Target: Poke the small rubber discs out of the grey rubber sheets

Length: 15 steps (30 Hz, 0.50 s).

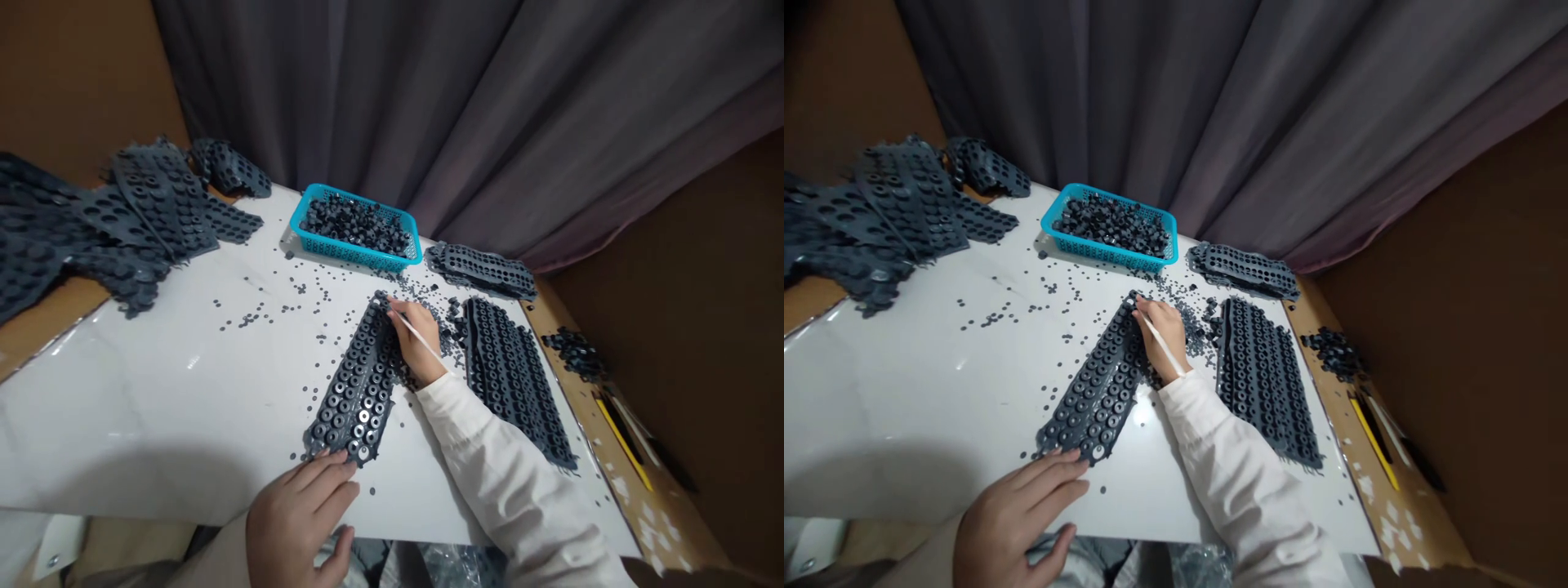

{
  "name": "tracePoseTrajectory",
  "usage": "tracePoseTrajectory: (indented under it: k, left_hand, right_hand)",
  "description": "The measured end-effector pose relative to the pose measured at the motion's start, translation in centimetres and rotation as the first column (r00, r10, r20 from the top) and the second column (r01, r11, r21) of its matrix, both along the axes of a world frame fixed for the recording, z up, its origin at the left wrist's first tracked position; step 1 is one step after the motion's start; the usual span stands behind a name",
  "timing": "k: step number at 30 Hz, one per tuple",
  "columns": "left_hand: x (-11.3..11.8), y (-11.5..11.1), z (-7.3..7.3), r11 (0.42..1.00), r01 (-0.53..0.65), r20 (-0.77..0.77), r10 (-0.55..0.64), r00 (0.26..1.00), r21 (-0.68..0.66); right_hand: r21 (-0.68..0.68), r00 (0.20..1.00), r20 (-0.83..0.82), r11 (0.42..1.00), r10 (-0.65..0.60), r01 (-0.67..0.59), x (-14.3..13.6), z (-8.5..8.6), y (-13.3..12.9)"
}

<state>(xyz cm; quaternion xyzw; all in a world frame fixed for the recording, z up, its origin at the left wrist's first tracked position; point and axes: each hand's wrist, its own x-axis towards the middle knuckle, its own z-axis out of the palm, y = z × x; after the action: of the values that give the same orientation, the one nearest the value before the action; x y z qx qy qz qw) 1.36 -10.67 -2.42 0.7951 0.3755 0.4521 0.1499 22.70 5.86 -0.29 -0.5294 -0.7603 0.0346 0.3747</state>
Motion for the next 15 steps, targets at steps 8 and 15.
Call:
tracePoseTrajectory:
  k: [8,15]
  left_hand:
    - [-0.7,1.2,2.0,0.995,0.076,-0.12,-0.068,0.99,0.064]
    - [-0.8,1.3,2.2,0.992,0.112,-0.188,-0.098,0.977,0.064]
  right_hand:
    - [-0.114,0.954,-0.219,0.965,0.206,-0.235,-0.1,-0.3,-0.5]
    - [-0.161,0.975,-0.122,0.965,0.187,-0.205,-0.1,-0.7,-0.5]
